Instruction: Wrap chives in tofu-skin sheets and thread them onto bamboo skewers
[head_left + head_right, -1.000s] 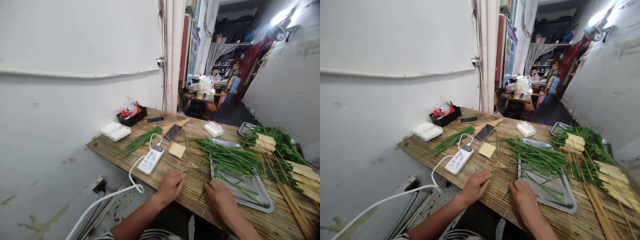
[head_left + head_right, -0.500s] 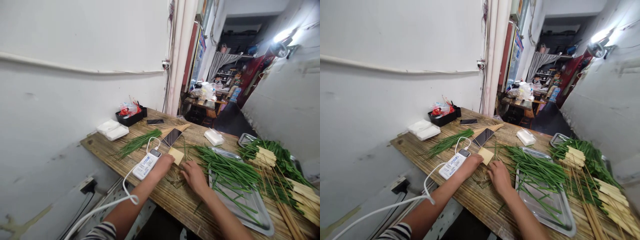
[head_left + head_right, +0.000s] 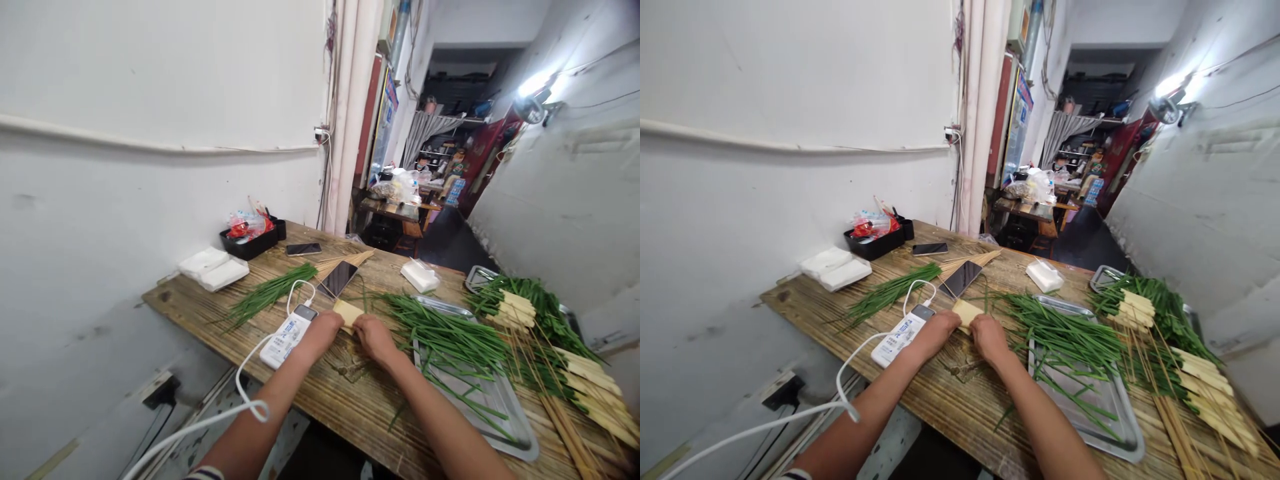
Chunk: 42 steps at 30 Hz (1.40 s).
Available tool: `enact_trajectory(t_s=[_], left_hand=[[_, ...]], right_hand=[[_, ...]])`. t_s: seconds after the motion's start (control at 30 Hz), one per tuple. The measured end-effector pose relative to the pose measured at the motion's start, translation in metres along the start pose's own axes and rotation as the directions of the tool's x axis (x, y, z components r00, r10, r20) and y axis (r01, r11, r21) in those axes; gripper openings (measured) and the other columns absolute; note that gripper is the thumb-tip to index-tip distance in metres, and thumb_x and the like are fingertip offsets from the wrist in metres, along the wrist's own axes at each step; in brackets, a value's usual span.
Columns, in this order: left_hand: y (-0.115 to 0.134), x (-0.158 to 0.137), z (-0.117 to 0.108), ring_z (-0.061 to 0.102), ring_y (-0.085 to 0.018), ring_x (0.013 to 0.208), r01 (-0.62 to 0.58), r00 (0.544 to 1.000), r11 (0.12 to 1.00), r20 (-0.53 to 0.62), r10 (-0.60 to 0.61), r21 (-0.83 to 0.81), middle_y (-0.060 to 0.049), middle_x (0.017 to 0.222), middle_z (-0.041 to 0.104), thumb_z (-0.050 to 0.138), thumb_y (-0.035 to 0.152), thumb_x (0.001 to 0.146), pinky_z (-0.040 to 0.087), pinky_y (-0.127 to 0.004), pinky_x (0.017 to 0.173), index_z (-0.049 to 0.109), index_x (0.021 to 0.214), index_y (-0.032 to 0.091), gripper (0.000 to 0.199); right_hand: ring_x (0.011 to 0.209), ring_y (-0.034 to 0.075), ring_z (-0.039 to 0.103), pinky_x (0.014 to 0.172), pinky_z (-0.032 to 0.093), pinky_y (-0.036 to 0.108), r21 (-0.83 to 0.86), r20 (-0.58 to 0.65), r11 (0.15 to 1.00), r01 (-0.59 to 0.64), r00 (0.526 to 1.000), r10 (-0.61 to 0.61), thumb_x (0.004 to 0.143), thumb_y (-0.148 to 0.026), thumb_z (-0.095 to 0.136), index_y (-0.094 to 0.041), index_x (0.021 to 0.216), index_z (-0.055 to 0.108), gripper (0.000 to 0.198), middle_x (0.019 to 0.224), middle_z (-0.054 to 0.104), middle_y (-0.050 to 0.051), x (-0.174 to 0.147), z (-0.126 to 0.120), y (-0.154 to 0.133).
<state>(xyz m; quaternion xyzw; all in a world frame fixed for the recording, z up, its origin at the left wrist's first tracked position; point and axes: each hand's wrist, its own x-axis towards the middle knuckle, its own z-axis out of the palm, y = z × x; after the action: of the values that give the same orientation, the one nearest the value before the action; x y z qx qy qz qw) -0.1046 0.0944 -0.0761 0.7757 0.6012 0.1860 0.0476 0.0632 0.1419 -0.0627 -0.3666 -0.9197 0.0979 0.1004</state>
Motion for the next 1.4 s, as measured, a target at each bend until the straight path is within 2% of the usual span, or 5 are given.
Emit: enact_trajectory(t_s=[0.5, 0.77, 1.1, 1.27, 1.4], left_hand=[[0.009, 0.013, -0.018, 0.059, -0.021, 0.089, 0.000, 1.000, 0.999, -0.004, 0.000, 0.053, -0.012, 0.084, 0.066, 0.046, 0.015, 0.087, 0.044, -0.035, 0.087, 0.067, 0.077, 0.012, 0.024], [0.049, -0.057, 0.001, 0.058, -0.020, 0.098, -0.340, 0.930, 0.940, -0.141, 0.338, 0.012, -0.008, 0.097, 0.067, 0.045, 0.025, 0.094, 0.047, -0.037, 0.085, 0.063, 0.105, 0.018, 0.022], [0.069, -0.080, 0.018, 0.050, -0.024, 0.121, -0.389, 0.918, 0.921, -0.082, 0.387, -0.006, -0.011, 0.124, 0.060, 0.049, 0.028, 0.092, 0.041, -0.046, 0.103, 0.056, 0.121, 0.018, 0.032], [0.064, -0.081, 0.024, 0.052, -0.024, 0.121, -0.417, 0.903, 0.909, -0.124, 0.411, -0.022, -0.009, 0.123, 0.061, 0.048, 0.027, 0.092, 0.043, -0.046, 0.103, 0.060, 0.118, 0.020, 0.030], [0.063, -0.082, 0.024, 0.054, -0.024, 0.117, -0.426, 0.892, 0.904, -0.173, 0.417, -0.023, -0.008, 0.120, 0.063, 0.050, 0.027, 0.090, 0.045, -0.045, 0.100, 0.059, 0.118, 0.021, 0.030]], right_hand=[[0.071, 0.015, 0.059, 0.066, 0.038, 0.023, 0.130, -0.027, 0.990, -0.050, 0.998, 0.054, 0.081, -0.010, 0.049, -0.014, 0.074, 0.071, 0.023, 0.077, 0.070, 0.007, 0.010, -0.018, 0.007], [0.077, 0.014, 0.055, 0.070, 0.040, 0.024, 0.138, -0.117, 0.972, 0.189, 0.978, -0.173, 0.089, -0.014, 0.045, -0.017, 0.078, 0.066, 0.025, 0.083, 0.064, 0.005, -0.088, -0.019, -0.001], [0.076, 0.016, 0.046, 0.069, 0.037, 0.026, -0.056, -0.185, 0.981, 0.183, 0.964, -0.191, 0.095, -0.021, 0.041, -0.018, 0.079, 0.063, 0.027, 0.079, 0.059, 0.004, -0.137, -0.005, -0.010], [0.077, 0.017, 0.048, 0.071, 0.036, 0.027, -0.177, -0.269, 0.966, -0.189, 0.953, 0.137, 0.094, -0.019, 0.040, -0.018, 0.077, 0.067, 0.032, 0.075, 0.060, 0.005, -0.147, -0.061, 0.059], [0.095, 0.021, 0.051, 0.080, 0.038, 0.028, -0.354, -0.235, 0.724, -0.592, 0.806, 0.544, 0.092, -0.026, 0.045, -0.017, 0.101, 0.068, 0.026, 0.096, 0.062, 0.010, -0.157, -0.107, 0.136]])
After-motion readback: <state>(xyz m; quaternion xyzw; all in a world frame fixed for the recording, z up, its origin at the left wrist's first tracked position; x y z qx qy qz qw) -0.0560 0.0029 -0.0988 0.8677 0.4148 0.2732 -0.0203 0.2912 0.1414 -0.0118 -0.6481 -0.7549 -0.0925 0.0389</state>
